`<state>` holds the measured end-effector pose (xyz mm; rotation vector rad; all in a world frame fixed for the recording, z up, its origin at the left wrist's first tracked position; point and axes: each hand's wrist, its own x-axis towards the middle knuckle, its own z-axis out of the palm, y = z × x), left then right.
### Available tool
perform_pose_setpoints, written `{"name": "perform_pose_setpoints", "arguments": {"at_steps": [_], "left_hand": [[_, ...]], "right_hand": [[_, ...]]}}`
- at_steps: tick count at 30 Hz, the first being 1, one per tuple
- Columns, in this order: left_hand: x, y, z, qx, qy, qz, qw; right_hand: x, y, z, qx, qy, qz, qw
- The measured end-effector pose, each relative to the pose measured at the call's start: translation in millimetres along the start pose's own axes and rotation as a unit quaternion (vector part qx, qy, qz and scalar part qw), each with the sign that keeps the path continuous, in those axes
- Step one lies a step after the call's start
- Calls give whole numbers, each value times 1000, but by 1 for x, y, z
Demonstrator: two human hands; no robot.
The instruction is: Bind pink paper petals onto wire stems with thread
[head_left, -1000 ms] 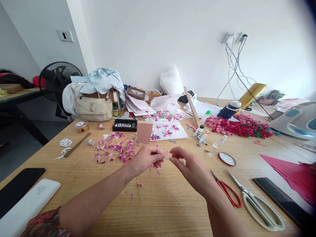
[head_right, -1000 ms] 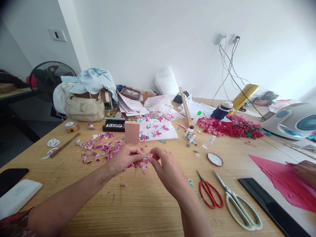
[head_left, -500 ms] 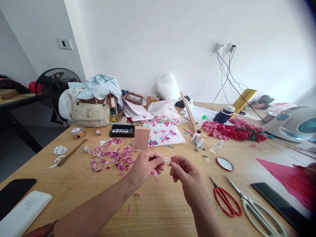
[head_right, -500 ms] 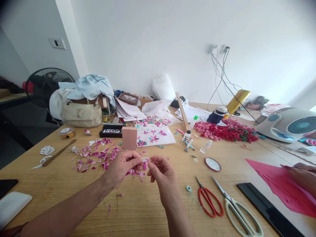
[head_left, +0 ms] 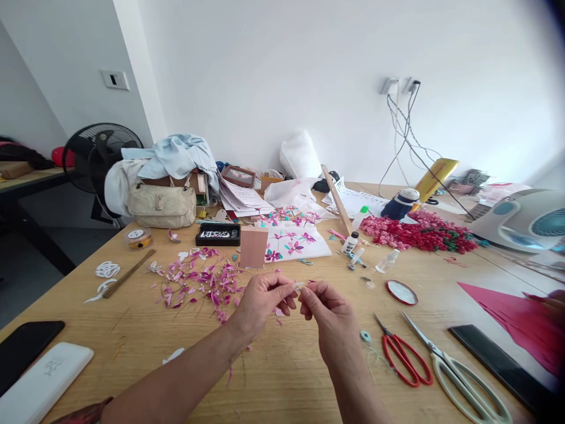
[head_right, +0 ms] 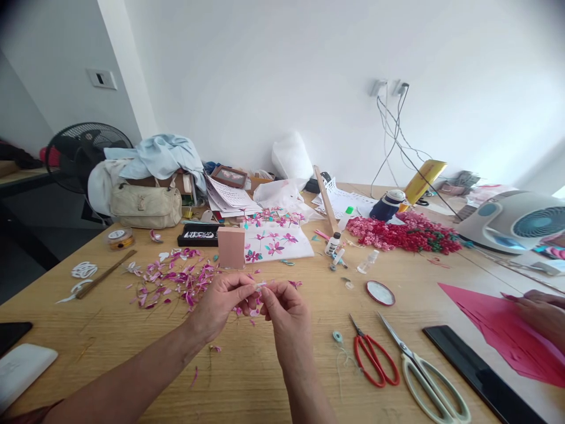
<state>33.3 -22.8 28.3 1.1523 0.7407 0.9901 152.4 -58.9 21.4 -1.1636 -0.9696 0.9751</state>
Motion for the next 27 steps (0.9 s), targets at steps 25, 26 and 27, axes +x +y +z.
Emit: {"name": "perform_pose_setpoints", "arguments": {"at_steps": [25, 26, 27], "left_hand": [[10, -4, -9, 163, -61, 8, 985], [9, -3, -10, 161, -69, 5, 985], [9, -3, -11, 157, -74, -1, 985]], "right_hand": [[-7, -43, -30, -381, -41, -324, 865], [-4, -46, -29, -410, -90, -312, 852], [-1, -47, -27, -433, -123, -295, 843]]}}
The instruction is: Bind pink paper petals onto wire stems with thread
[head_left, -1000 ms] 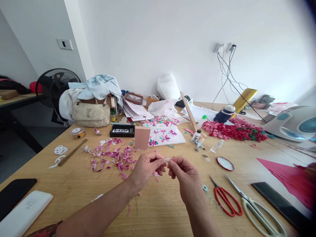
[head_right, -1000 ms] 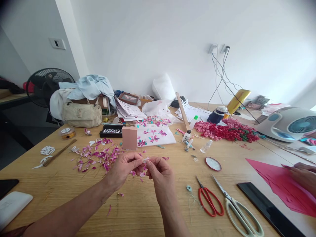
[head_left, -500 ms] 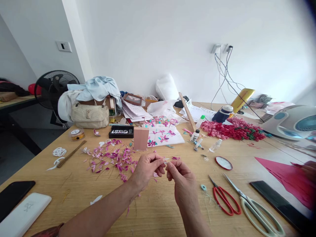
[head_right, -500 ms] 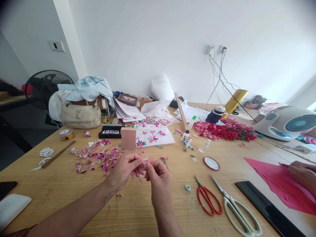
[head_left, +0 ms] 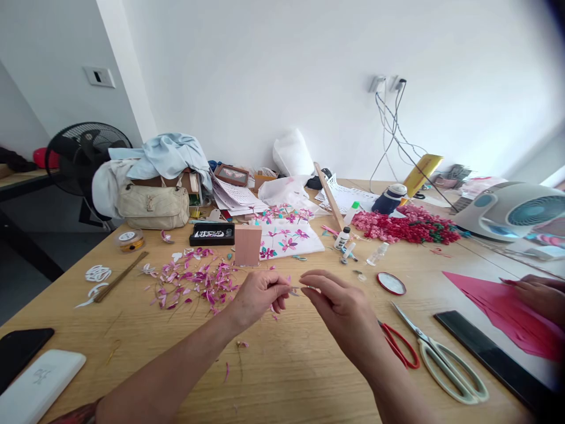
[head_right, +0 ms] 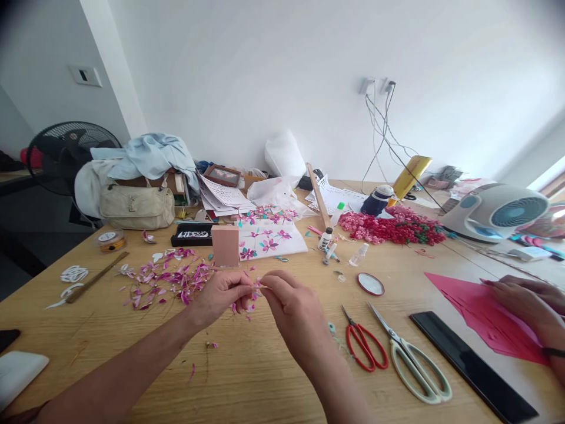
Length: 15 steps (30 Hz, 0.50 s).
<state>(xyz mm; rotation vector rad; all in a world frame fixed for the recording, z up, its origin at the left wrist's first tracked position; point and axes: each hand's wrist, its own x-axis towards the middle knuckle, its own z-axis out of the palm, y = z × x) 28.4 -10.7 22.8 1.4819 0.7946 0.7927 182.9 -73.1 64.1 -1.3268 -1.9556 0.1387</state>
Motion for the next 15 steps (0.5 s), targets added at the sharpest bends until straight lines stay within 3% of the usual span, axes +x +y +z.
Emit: {"name": "perform_pose_setpoints", "arguments": {"at_steps": [3, 6, 15], "left_hand": [[-2, 1, -2, -14, -17, -21, 1000], [-3, 2, -5, -30, -24, -34, 999], [-2, 3, -6, -56, -36, -40, 997]], "right_hand": [[7, 5, 2, -23, -84, 25, 996], [11, 10, 3, -29, -128, 34, 991], [12, 14, 2, 35, -142, 78, 986]]}}
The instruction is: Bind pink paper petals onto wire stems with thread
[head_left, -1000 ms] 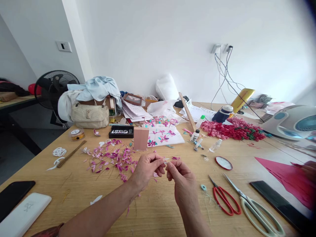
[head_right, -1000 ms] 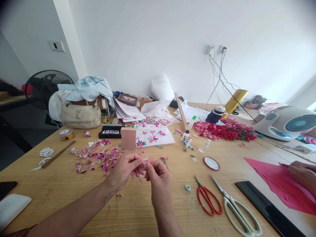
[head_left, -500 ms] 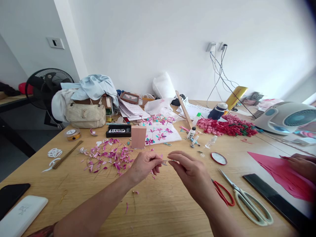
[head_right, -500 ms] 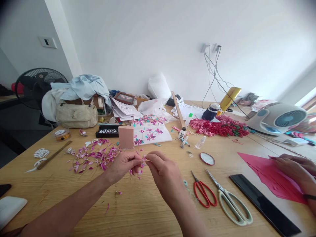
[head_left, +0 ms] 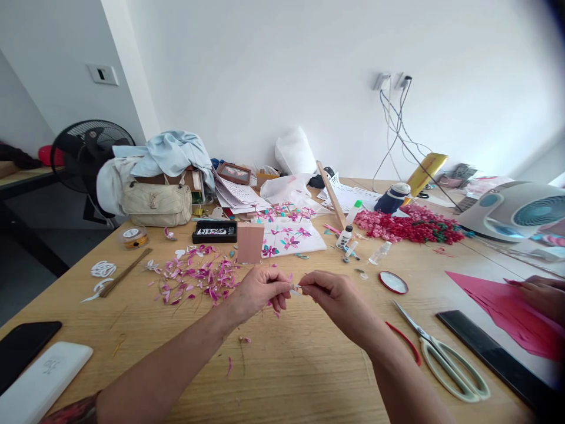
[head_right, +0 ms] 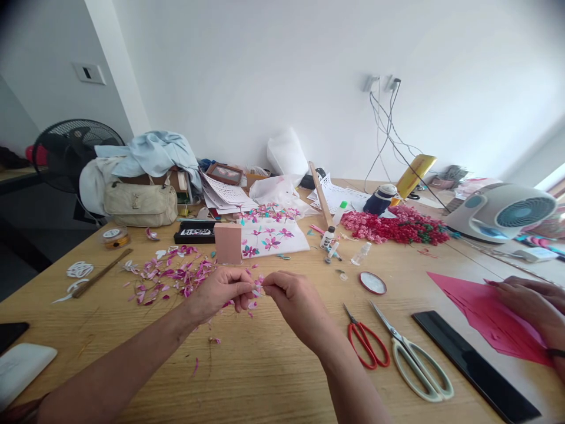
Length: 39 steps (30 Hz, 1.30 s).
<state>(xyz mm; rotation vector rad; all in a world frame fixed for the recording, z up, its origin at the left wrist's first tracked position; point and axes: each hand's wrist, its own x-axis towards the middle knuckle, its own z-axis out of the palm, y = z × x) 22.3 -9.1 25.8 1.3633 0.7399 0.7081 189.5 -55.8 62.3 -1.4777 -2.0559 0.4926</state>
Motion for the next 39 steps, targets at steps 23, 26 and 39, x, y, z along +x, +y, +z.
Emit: {"name": "perform_pose_setpoints", "arguments": {"at_steps": [23, 26, 39], "left_hand": [[-1, -1, 3, 4, 5, -23, 1000], [-3, 2, 1, 15, -9, -19, 1000], [3, 2, 7, 52, 39, 20, 998]], "right_hand": [[6, -2, 6, -27, -15, 50, 998], [6, -3, 6, -27, -16, 48, 998], [5, -7, 5, -58, -4, 37, 998]]}}
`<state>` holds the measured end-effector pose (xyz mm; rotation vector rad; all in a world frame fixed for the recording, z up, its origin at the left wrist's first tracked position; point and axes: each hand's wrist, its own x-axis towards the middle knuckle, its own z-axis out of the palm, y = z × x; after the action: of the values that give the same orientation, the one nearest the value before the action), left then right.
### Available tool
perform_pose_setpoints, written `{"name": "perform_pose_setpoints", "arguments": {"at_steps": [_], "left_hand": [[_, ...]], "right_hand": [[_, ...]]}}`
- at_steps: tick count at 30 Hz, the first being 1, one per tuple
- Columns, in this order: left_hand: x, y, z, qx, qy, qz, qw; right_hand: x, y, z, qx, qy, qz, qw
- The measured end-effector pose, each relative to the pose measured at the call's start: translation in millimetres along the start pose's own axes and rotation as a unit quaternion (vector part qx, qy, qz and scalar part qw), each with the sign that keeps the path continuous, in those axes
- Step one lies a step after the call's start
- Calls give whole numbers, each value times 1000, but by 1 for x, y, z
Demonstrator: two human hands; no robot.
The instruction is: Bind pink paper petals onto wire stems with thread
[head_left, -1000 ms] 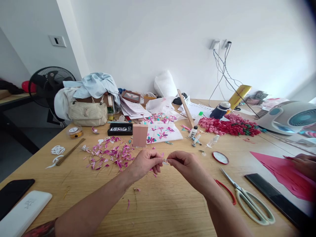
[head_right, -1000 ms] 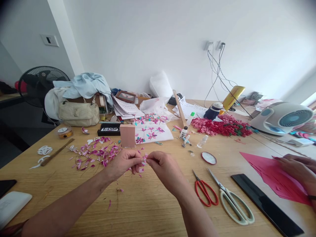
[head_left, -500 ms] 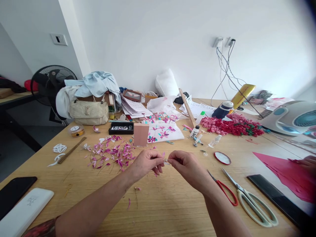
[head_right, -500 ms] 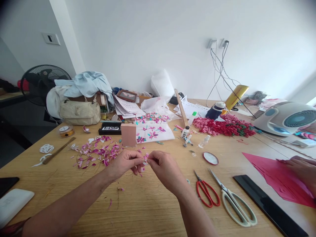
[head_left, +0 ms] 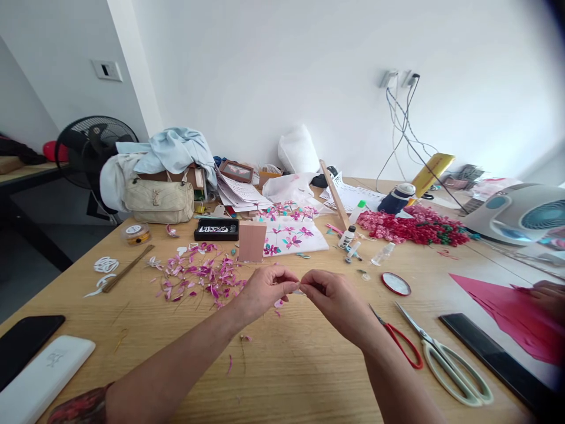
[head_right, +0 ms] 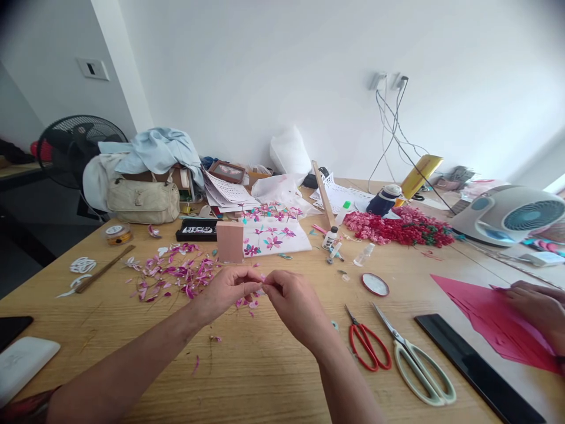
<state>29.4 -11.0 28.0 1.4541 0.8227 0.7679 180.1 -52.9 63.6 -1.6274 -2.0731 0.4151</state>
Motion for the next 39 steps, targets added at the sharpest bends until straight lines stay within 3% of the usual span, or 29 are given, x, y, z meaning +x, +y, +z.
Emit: {"name": "perform_pose_setpoints", "arguments": {"at_steps": [22, 39], "left_hand": [[5, -7, 2, -2, -16, 11, 1000], [3, -4, 3, 15, -17, 9, 1000]], "right_hand": [[-2, 1, 0, -10, -3, 37, 999], [-1, 2, 0, -19, -15, 17, 1000]]}}
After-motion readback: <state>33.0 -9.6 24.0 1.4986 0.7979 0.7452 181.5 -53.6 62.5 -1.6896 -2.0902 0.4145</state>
